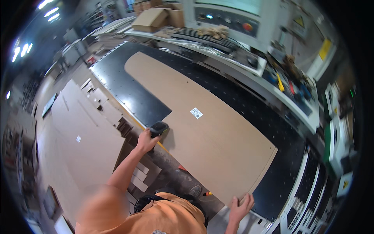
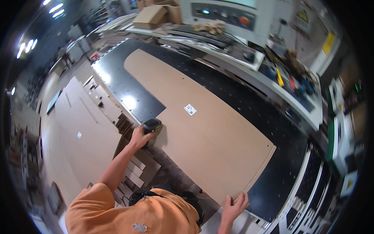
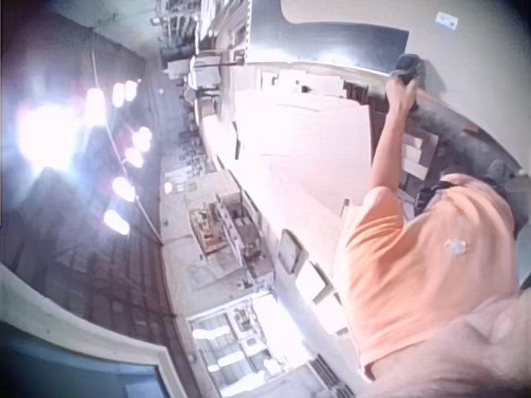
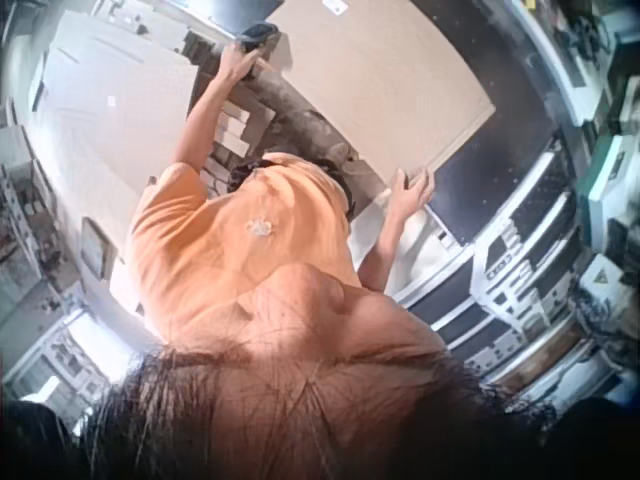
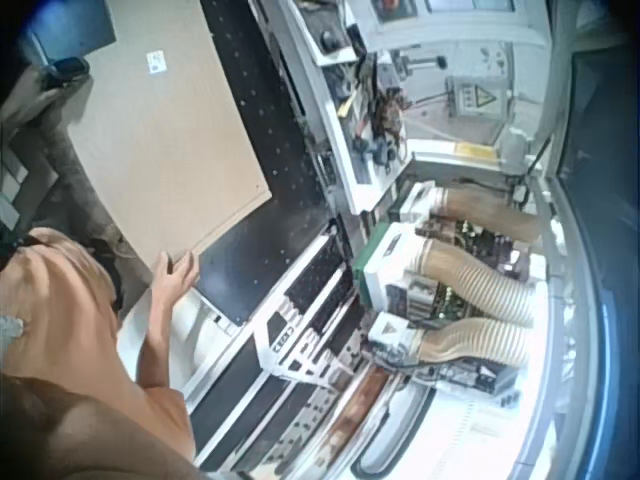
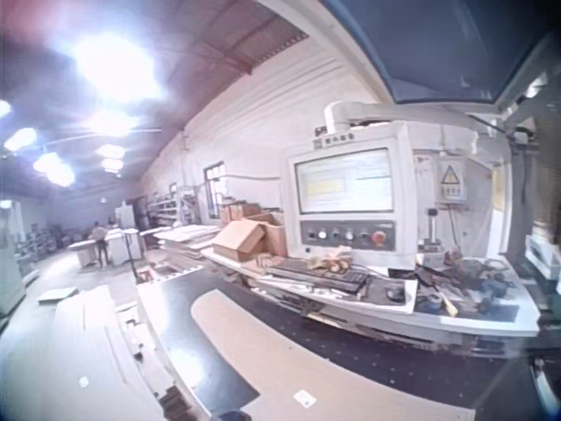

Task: The person repeatedly picks up flat wooden panels, scans their barcodes with a handheld scanner, places them on a CNC machine table, and then removes them to stack on the floor. This cycle is performed multiple times with different panels.

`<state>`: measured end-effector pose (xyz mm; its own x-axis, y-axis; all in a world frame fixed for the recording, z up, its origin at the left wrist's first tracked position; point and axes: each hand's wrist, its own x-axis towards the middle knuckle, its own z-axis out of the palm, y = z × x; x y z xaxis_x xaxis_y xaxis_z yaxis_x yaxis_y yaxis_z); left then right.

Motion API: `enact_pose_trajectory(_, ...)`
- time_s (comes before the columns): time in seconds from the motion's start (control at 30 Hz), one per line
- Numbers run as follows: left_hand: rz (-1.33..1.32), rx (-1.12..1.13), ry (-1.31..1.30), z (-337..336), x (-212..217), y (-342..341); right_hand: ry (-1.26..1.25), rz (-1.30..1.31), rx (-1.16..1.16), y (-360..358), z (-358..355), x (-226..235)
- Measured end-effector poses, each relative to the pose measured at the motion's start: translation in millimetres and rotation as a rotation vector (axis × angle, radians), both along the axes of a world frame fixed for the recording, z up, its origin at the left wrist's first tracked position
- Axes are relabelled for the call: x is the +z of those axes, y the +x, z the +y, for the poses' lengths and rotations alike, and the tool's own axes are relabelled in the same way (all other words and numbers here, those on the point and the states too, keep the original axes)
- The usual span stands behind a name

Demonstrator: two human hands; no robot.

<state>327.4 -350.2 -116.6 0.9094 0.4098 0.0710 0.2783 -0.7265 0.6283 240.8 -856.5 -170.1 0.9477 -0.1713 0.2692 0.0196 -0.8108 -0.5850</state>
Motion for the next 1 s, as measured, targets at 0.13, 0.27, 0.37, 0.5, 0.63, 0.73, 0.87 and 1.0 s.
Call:
enact_pose_trajectory(0.13,-0.292,0.223,-0.012,55,5,-30,-0.140,0.121,0.286,20,81,24)
enact_pose_trajectory(0.27,-0.216,0.498,-0.203,91,6,-124,-0.296,0.195,0.513,47,165,47)
enact_pose_trajectory(0.37,-0.194,0.744,-0.199,109,-2,-215,-0.410,0.125,0.620,66,234,50)
enact_pose_trajectory(0.5,0.024,1.138,-0.173,122,-8,-345,-0.462,0.009,0.750,97,327,56)
enact_pose_trajectory(0.63,0.027,1.190,-0.369,106,-44,-449,-0.452,-0.049,0.800,117,414,60)
enact_pose_trajectory(0.73,-0.250,1.104,-0.620,100,-80,-474,-0.439,0.004,0.818,133,463,56)
enact_pose_trajectory(0.87,-0.477,1.061,-1.174,77,-105,-476,-0.432,-0.007,0.786,138,516,44)
enact_pose_trajectory(1.0,-0.503,1.012,-1.298,59,-93,-461,-0.421,0.058,0.795,145,540,40)
